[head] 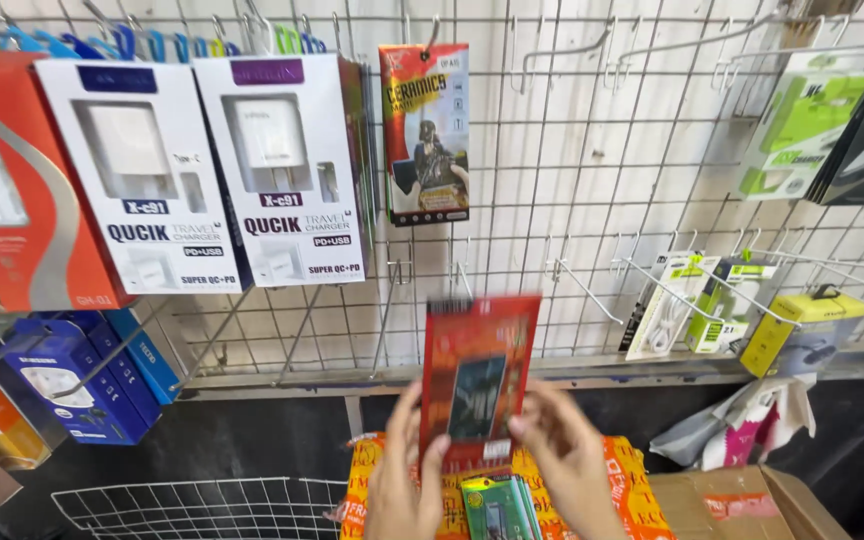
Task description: Organizing and restocking mobile phone screen protectors and accessories from a shipping box onto a display rack.
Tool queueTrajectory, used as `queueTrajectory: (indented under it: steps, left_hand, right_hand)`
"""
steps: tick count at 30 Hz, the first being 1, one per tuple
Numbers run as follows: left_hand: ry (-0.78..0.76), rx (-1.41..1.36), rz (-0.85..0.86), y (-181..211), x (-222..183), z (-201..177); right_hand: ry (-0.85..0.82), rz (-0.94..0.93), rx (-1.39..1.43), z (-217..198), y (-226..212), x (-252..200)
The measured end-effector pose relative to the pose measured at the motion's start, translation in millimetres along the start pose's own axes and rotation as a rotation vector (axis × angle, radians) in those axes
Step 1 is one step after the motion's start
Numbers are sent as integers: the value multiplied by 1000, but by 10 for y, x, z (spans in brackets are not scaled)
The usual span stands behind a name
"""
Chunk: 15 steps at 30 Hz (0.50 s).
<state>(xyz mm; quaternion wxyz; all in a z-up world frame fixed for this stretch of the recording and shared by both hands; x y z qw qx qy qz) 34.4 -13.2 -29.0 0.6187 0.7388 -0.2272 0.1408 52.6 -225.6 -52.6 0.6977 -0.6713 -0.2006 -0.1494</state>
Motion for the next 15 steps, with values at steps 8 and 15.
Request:
queueTrajectory:
  steps: [8,15]
  left_hand:
    - [121,306,513,1513,1024,-444]
    - [118,288,513,1579,1554,-601]
  right_hand:
    - [-26,-376,-204,374,-1693,1192]
    - [-33,-441,-227,435,-1855,1696]
Point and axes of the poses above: each hand's wrist, its own x-axis towards the middle knuckle, its own z-axis out of the palm, y = z × x, the point moved 5 cm from there along x, towards the middle knuckle, and after that the axes turned 12 degrees about -y, right-handed, at the moved point
